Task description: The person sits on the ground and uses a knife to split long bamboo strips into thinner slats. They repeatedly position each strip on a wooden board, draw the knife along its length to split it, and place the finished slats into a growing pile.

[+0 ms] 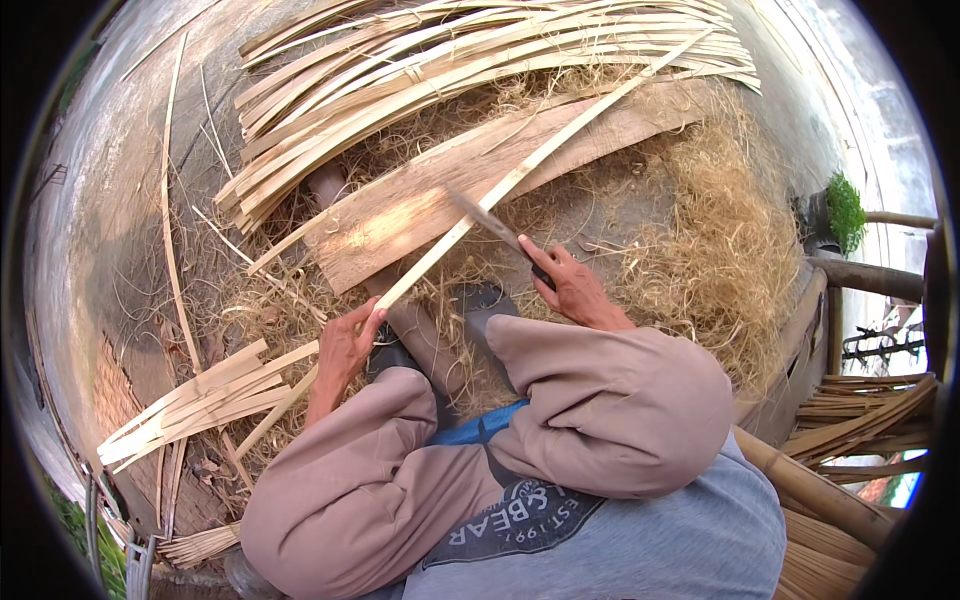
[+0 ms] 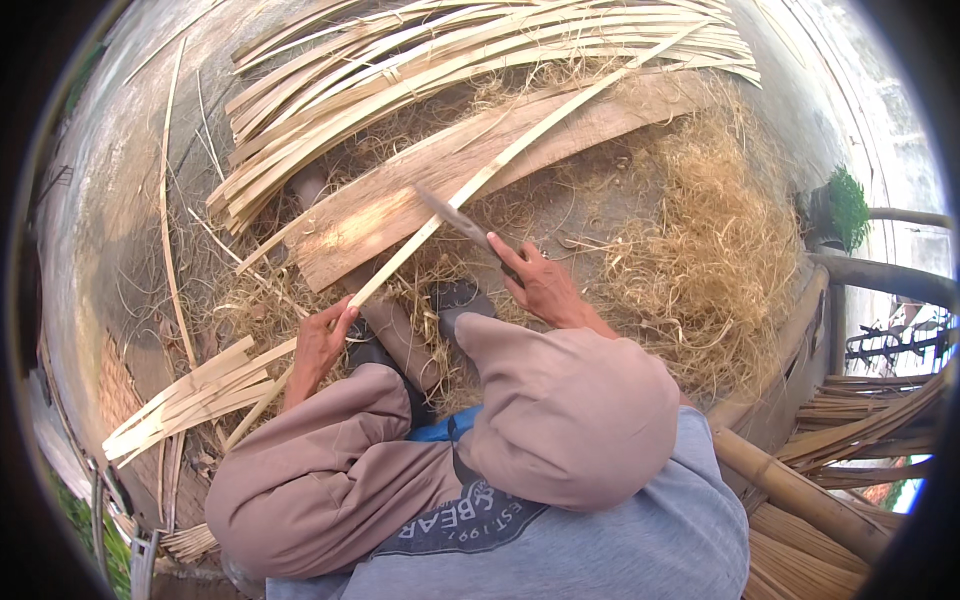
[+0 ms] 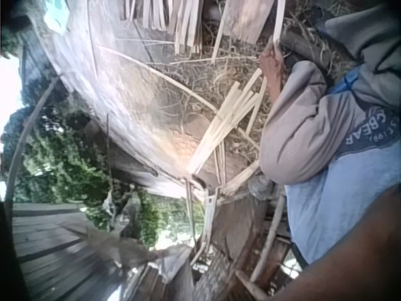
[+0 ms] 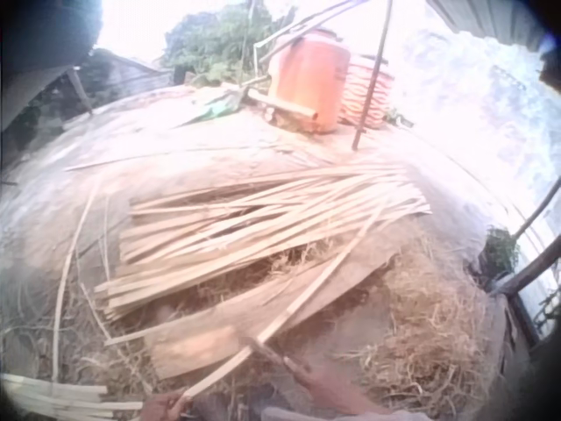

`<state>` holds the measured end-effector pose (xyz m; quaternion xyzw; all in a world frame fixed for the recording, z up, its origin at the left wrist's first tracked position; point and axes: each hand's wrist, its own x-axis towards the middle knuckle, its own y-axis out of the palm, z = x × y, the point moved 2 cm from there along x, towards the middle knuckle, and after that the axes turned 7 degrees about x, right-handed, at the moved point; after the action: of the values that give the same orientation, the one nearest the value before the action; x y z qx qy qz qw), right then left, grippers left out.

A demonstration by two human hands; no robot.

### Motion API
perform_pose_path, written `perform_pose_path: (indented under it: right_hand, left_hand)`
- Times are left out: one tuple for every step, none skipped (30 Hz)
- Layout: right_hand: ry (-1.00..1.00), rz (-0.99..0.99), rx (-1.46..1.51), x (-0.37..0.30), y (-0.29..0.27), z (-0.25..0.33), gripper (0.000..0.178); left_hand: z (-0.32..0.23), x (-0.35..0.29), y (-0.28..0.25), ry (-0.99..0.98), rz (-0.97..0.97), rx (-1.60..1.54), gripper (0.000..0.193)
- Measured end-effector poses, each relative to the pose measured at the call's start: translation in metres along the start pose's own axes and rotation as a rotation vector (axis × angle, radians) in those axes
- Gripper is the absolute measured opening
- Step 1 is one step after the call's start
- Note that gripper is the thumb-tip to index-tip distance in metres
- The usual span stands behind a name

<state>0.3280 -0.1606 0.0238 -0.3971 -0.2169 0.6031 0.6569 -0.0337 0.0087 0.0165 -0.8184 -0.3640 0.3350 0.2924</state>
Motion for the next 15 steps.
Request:
perform_pose_path:
  right_hand:
    - [-0.087, 0.124, -0.051, -0.010, 0.004, 0.006, 0.075]
    - [-0.175, 0.240, -0.104, -0.016, 0.005, 0.009, 0.075]
    - [-0.252, 0.175, -0.155, -0.019, 0.006, -0.003, 0.075]
    - [-0.136, 0.012, -0.108, -0.013, 0.002, -0.022, 0.075]
    - [-0.015, -0.148, -0.062, -0.003, -0.005, -0.049, 0.075]
    - [0.103, -0.312, -0.018, 0.007, -0.016, -0.067, 0.075]
    - [0.105, -0.334, -0.026, 0.015, -0.022, -0.073, 0.075]
    - [0.110, -0.352, -0.037, 0.022, -0.031, -0.075, 0.076]
    - [0.114, -0.371, -0.047, 0.026, -0.036, -0.075, 0.076]
    - [0.003, -0.244, -0.087, 0.024, -0.030, -0.069, 0.076]
    - [-0.114, -0.105, -0.119, 0.019, -0.019, -0.047, 0.076]
    - [-0.214, 0.021, -0.156, 0.013, -0.013, -0.036, 0.076]
    - [-0.229, 0.033, -0.193, 0.012, -0.014, -0.047, 0.075]
    - [-0.097, -0.085, -0.116, 0.019, -0.020, -0.072, 0.076]
    - [0.037, -0.200, -0.041, 0.031, -0.037, -0.104, 0.077]
  left_hand:
    - [0.004, 0.000, 0.002, 0.007, 0.035, -0.038, 0.041]
    - [0.010, 0.004, 0.003, 0.020, 0.067, -0.073, 0.042]
    - [0.017, 0.007, 0.003, 0.031, 0.099, -0.108, 0.043]
    - [0.024, 0.008, 0.001, 0.048, 0.114, -0.139, 0.044]
    - [0.030, 0.009, 0.002, 0.066, 0.135, -0.172, 0.045]
    - [0.031, 0.012, 0.002, 0.088, 0.151, -0.206, 0.046]
    - [0.031, 0.012, -0.001, 0.077, 0.147, -0.198, 0.046]
    - [0.031, 0.012, -0.002, 0.064, 0.145, -0.194, 0.047]
    - [0.030, 0.011, -0.002, 0.052, 0.142, -0.190, 0.048]
    - [0.031, 0.009, -0.004, 0.014, 0.159, -0.173, 0.047]
    - [0.038, 0.002, -0.007, -0.038, 0.173, -0.154, 0.047]
    - [0.037, 0.001, -0.012, -0.072, 0.199, -0.134, 0.046]
    - [0.038, -0.005, -0.023, -0.125, 0.282, -0.082, 0.043]
    - [0.057, -0.019, -0.029, -0.108, 0.248, -0.117, 0.041]
    - [0.079, -0.035, -0.036, -0.090, 0.213, -0.155, 0.039]
